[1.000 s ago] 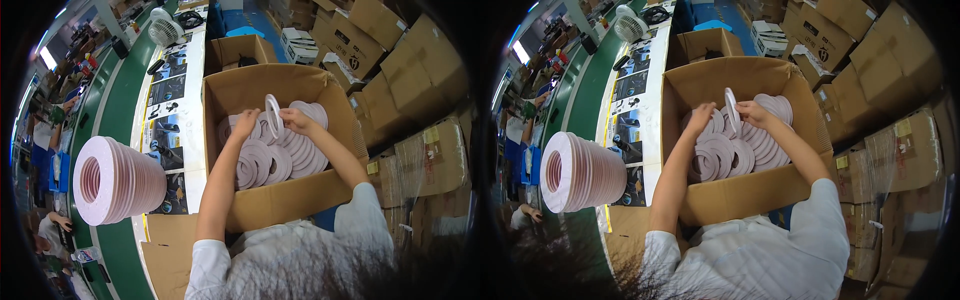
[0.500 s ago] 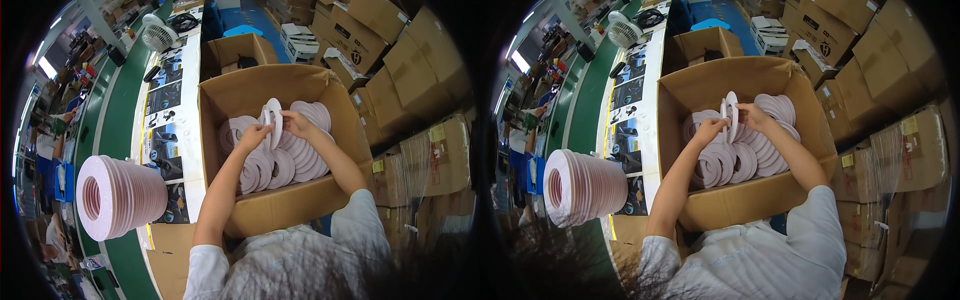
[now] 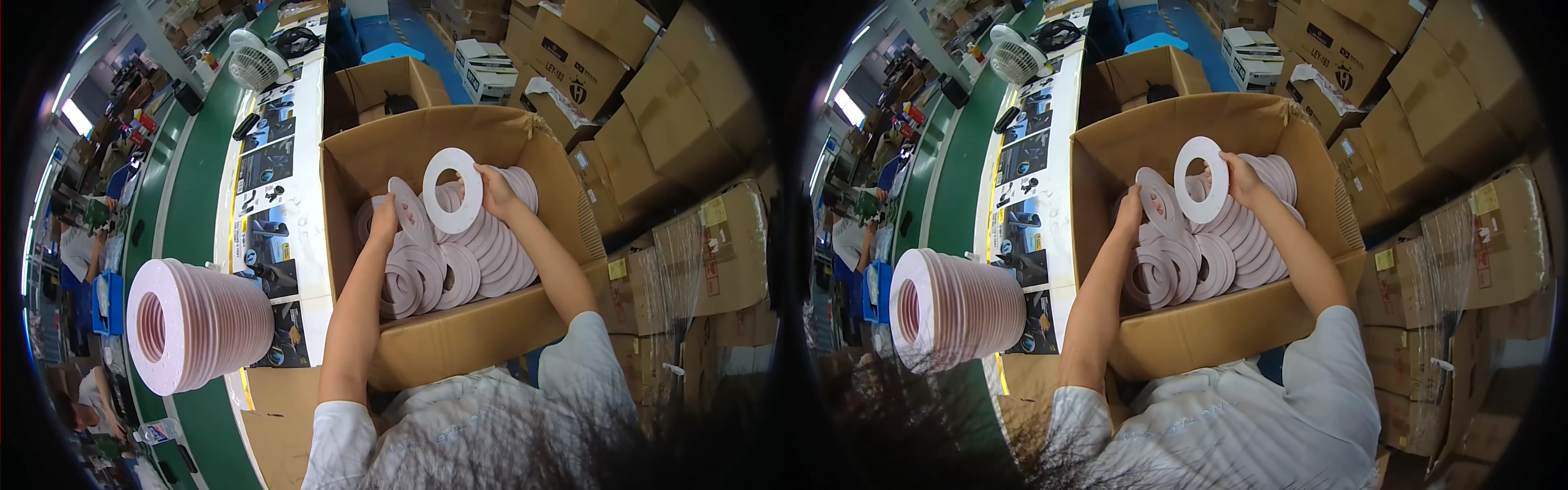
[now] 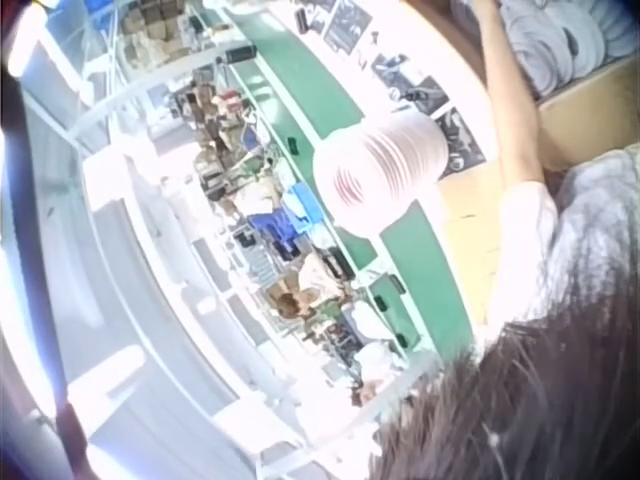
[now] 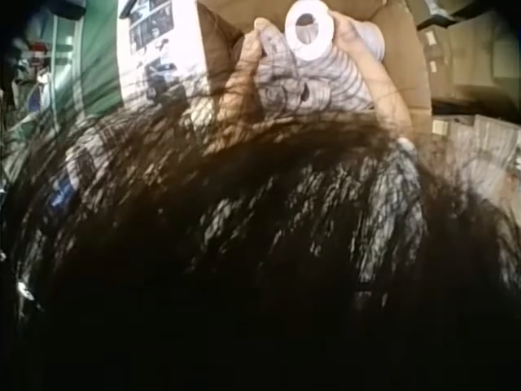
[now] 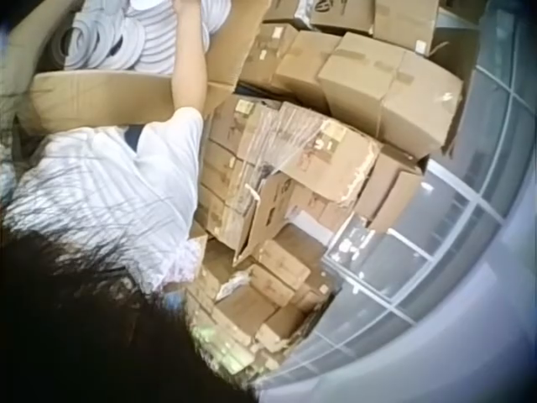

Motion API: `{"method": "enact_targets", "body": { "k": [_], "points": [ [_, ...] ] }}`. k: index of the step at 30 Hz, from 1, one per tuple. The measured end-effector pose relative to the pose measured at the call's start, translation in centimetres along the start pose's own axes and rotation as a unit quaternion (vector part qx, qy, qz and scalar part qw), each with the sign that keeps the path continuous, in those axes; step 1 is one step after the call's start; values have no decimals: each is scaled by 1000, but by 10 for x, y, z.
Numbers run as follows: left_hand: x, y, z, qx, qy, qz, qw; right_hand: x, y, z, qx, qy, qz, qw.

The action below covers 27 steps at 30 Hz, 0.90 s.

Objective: Taking circular ring components from a cardboard box and stacking them onto a larger roll on a workbench.

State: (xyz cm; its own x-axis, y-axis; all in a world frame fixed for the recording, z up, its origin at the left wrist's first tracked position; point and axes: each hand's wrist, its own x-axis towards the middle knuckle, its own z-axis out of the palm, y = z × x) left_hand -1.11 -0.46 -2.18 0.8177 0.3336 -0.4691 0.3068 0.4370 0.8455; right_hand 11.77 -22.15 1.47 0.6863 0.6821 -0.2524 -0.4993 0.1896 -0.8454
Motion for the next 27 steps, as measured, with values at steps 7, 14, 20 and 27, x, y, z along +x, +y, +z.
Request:
{"method": "enact_targets", "body": {
  "k": [7, 14, 20, 27],
  "points": [
    [-4, 4, -6, -20, 9, 9, 1000, -22, -30, 8, -20, -114, 5, 993],
    [1, 2, -4, -56, 2, 10, 998, -22, -28, -7, -293, -34, 79, 952],
    [0, 0, -15, -29, 19, 48, 998, -45, -58, 15, -58, -179, -212, 959],
    [-5, 2, -8, -17, 25, 56, 998, -33, -48, -13, -99, -96, -134, 981]
  ]
}}
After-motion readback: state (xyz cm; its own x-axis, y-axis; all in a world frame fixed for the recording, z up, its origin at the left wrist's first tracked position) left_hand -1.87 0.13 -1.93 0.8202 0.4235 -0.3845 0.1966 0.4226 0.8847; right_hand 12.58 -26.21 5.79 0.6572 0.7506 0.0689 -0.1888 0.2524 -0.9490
